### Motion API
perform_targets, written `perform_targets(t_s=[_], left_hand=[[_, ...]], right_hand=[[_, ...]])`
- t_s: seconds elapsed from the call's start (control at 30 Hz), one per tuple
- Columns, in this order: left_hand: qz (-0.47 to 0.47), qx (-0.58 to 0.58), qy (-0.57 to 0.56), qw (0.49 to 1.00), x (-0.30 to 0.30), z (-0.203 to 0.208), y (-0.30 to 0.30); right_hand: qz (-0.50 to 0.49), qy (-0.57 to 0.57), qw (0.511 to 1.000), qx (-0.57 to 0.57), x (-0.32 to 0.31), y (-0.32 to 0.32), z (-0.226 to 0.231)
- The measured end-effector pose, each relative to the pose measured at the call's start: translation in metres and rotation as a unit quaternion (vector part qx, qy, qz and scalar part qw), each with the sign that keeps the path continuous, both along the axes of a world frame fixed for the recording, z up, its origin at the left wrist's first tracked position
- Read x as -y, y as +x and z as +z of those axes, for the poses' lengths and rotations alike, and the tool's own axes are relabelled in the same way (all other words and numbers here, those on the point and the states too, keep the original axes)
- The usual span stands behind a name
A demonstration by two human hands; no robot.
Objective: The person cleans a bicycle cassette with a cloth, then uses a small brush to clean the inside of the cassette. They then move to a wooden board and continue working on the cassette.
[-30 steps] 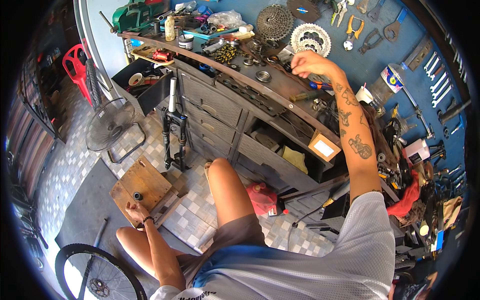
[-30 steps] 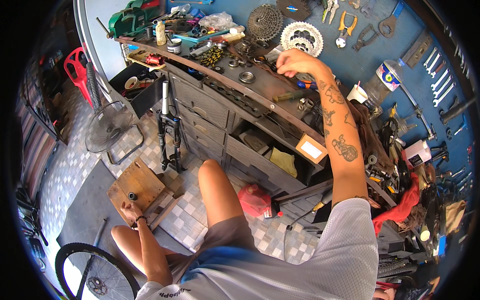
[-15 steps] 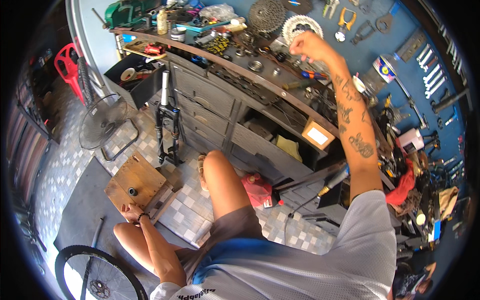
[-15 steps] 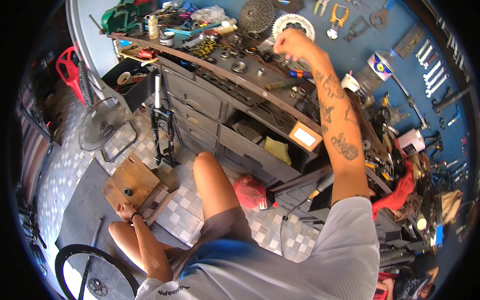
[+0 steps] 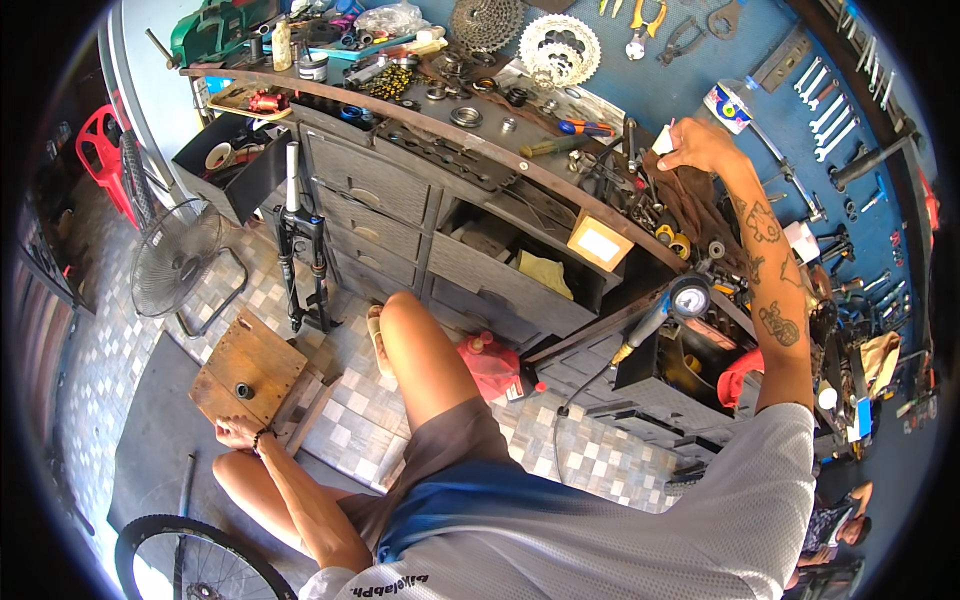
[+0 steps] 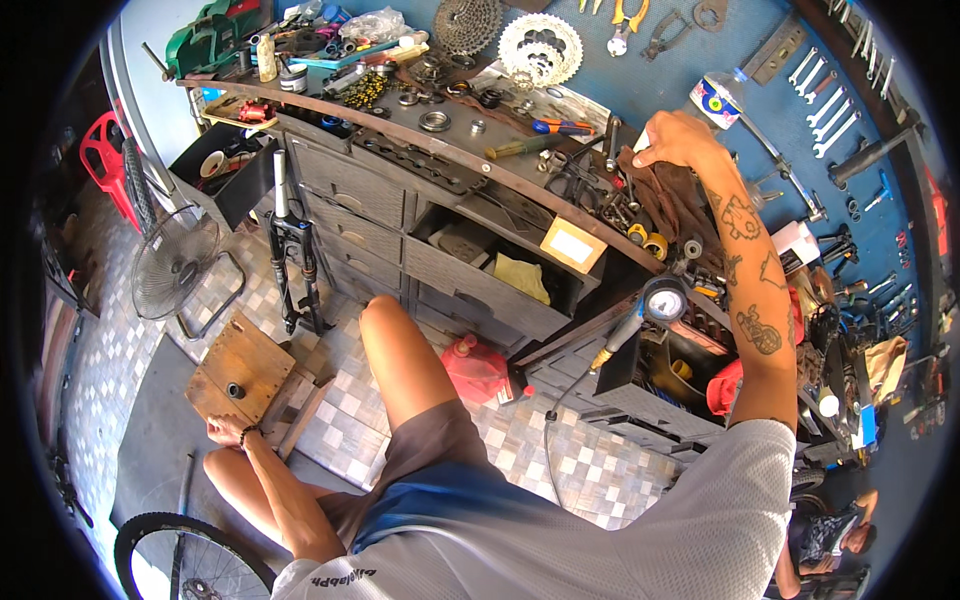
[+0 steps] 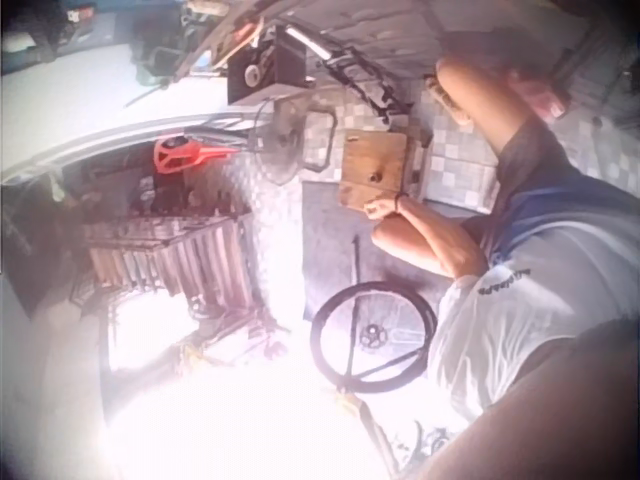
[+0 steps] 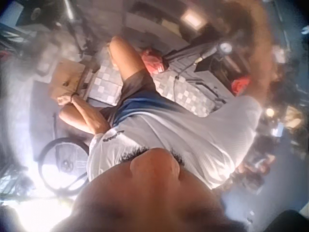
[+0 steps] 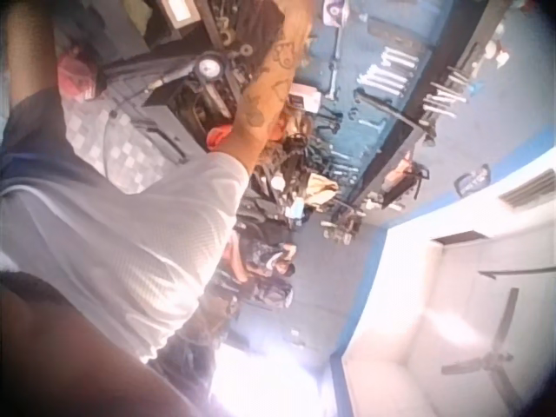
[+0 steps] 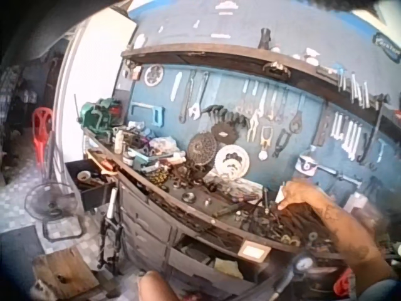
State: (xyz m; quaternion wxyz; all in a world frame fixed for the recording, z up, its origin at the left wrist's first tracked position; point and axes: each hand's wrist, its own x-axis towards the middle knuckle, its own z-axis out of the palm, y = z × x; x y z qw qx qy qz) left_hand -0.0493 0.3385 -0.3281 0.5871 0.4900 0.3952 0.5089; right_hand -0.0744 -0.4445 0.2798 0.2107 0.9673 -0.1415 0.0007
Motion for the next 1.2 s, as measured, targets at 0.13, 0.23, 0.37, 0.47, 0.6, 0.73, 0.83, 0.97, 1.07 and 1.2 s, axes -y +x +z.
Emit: perform_targets(t_s=[0.13,0.23,0.37,0.47,0.6,0.73,0.83,0.97,1.07,1.2], left_hand=[[-0.047,-0.053,0.023,0.997,-0.010,0.054,-0.010],[-0.050,-0.059,0.076,0.994,-0.032,0.095,-0.031],[-0.087,0.073,-0.015,0.993,-0.047,0.118,-0.063],[-0.121,0.116,-0.050,0.985,-0.045,0.120,-0.071],[-0.098,0.077,-0.016,0.992,-0.037,0.121,-0.067],[-0.093,0.068,-0.067,0.991,-0.037,0.119,-0.060],[-0.076,0.019,-0.045,0.996,-0.040,0.114,-0.060],[-0.120,0.016,0.006,0.993,-0.034,0.108,-0.059],[-0.198,-0.080,0.065,0.975,-0.021,0.101,-0.055],[-0.265,-0.362,0.124,0.885,0.003,0.077,-0.045]], right_hand=[[0.227,0.074,0.966,0.096,-0.035,0.041,-0.017],[0.209,0.263,0.941,0.042,-0.062,0.104,-0.035],[0.221,0.322,0.921,0.003,-0.089,0.152,-0.068],[0.255,0.361,0.896,-0.034,-0.108,0.164,-0.085],[0.306,0.343,0.887,-0.038,-0.112,0.173,-0.088],[0.308,0.377,0.873,-0.040,-0.096,0.184,-0.091],[0.314,0.441,0.839,-0.041,-0.105,0.182,-0.085],[0.282,0.301,0.906,0.097,-0.186,0.167,-0.060],[0.441,0.480,0.757,0.036,-0.283,0.141,-0.073],[0.568,0.488,0.657,-0.088,-0.436,0.113,-0.205]])
